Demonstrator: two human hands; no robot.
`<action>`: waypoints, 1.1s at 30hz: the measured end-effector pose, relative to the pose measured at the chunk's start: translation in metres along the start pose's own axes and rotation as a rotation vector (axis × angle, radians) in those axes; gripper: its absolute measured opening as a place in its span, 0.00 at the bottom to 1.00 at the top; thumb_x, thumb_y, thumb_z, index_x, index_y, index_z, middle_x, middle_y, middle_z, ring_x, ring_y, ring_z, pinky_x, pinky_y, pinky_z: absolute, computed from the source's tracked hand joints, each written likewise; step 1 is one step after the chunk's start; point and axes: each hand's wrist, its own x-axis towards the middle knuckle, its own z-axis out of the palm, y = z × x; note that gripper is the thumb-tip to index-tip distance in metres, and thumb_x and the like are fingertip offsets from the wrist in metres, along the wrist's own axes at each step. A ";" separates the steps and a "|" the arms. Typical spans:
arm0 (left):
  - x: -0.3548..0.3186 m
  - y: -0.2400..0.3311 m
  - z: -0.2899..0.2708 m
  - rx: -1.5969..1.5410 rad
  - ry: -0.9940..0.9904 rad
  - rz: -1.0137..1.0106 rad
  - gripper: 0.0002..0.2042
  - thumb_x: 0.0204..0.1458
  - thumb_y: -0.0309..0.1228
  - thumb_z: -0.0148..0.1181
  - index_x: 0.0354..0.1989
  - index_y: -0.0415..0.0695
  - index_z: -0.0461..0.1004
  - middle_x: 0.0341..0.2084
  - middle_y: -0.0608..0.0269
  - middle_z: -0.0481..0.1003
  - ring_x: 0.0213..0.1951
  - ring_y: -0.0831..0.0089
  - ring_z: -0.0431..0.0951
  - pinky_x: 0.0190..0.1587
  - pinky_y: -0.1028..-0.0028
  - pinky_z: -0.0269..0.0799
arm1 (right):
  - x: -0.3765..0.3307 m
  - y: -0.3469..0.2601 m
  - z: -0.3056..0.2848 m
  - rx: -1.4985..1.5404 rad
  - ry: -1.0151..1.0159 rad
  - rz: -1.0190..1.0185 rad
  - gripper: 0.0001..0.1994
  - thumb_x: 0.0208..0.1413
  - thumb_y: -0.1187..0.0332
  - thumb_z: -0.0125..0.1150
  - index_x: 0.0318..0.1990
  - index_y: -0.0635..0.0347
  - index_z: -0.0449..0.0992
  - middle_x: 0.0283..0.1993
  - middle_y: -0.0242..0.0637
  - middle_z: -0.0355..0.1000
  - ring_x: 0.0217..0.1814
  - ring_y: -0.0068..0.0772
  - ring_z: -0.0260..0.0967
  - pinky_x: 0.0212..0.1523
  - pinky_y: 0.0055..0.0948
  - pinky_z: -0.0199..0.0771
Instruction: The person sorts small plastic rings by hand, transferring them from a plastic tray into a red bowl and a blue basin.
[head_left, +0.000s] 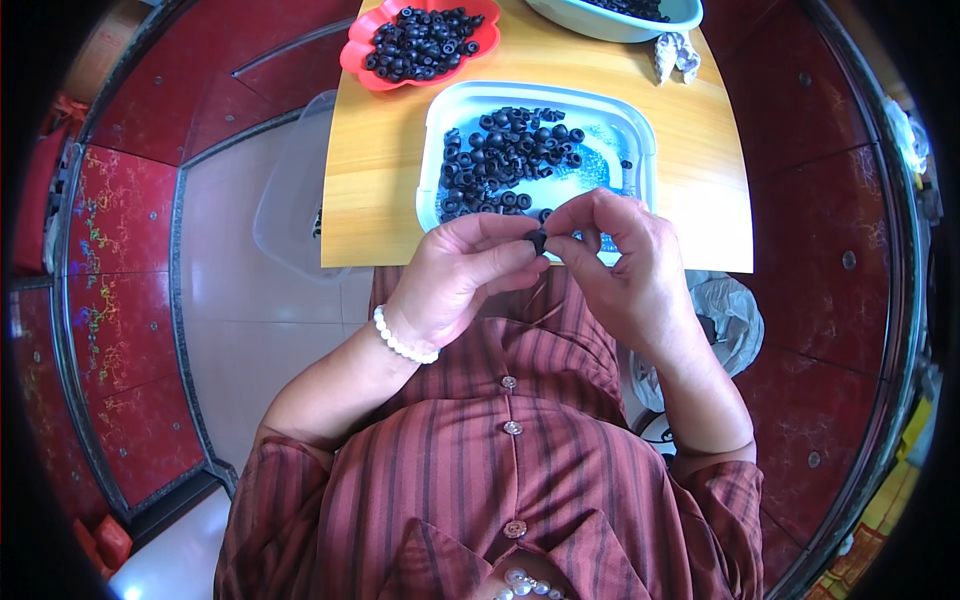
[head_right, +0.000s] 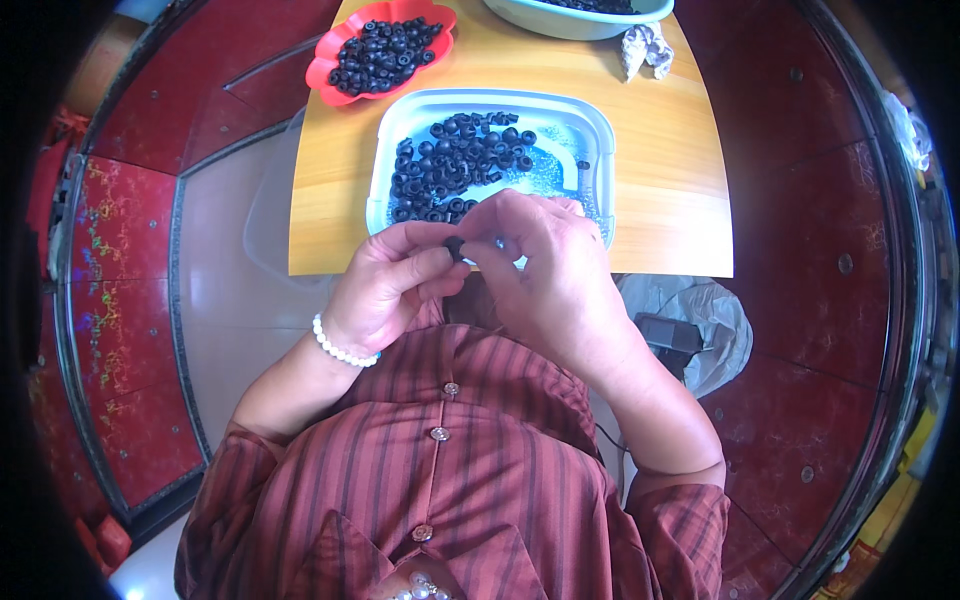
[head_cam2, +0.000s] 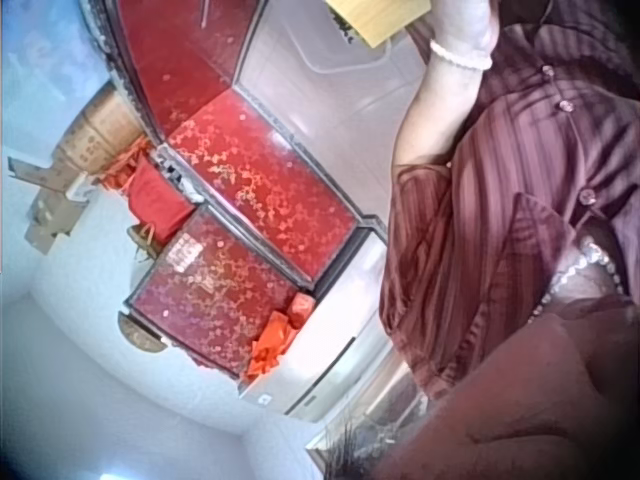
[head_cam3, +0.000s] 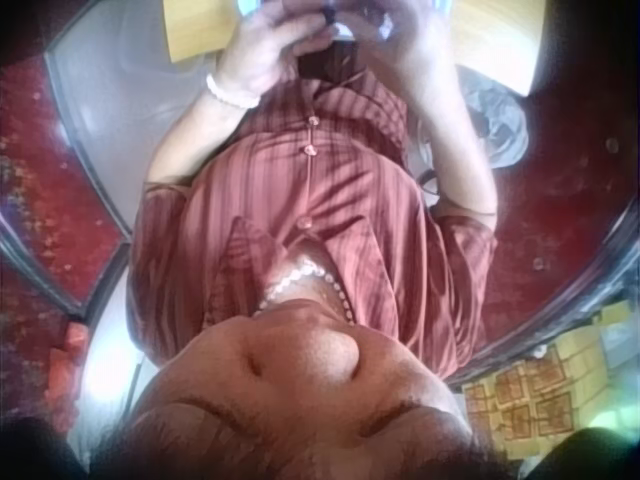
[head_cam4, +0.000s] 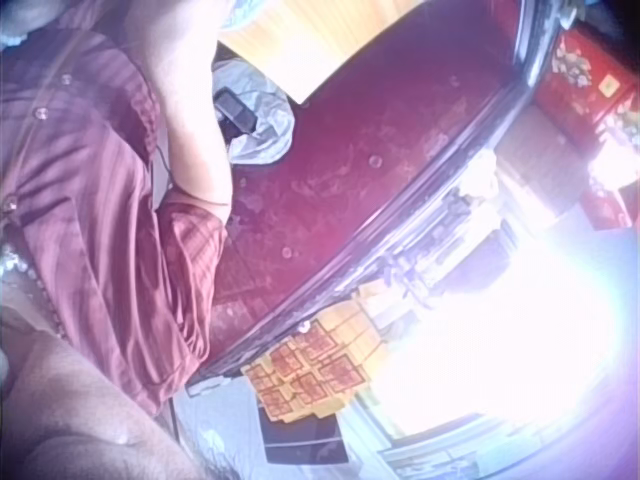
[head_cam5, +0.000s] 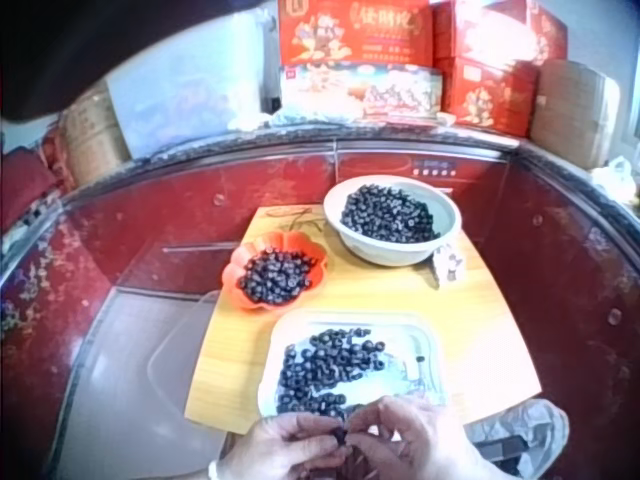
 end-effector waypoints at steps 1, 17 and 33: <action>-0.001 0.000 0.000 0.005 0.010 -0.010 0.12 0.53 0.21 0.57 0.46 0.37 0.73 0.39 0.56 0.77 0.40 0.69 0.79 0.45 0.74 0.77 | 0.000 0.000 0.000 0.025 -0.033 0.003 0.06 0.46 0.77 0.63 0.32 0.65 0.74 0.28 0.36 0.73 0.28 0.25 0.69 0.32 0.25 0.70; -0.009 -0.008 -0.044 -0.333 -0.218 -0.149 0.15 0.58 0.21 0.49 0.53 0.41 0.69 0.44 0.52 0.72 0.44 0.67 0.77 0.46 0.71 0.78 | 0.025 0.050 0.016 0.139 -0.098 0.156 0.07 0.50 0.70 0.61 0.32 0.66 0.77 0.34 0.42 0.75 0.37 0.36 0.75 0.38 0.33 0.73; -0.007 0.005 -0.034 -0.406 -0.227 -0.083 0.13 0.58 0.21 0.49 0.51 0.38 0.69 0.45 0.49 0.71 0.44 0.66 0.77 0.47 0.72 0.79 | 0.050 0.072 0.031 -0.669 -0.058 -0.212 0.06 0.46 0.74 0.60 0.32 0.62 0.71 0.29 0.41 0.70 0.35 0.42 0.70 0.37 0.37 0.67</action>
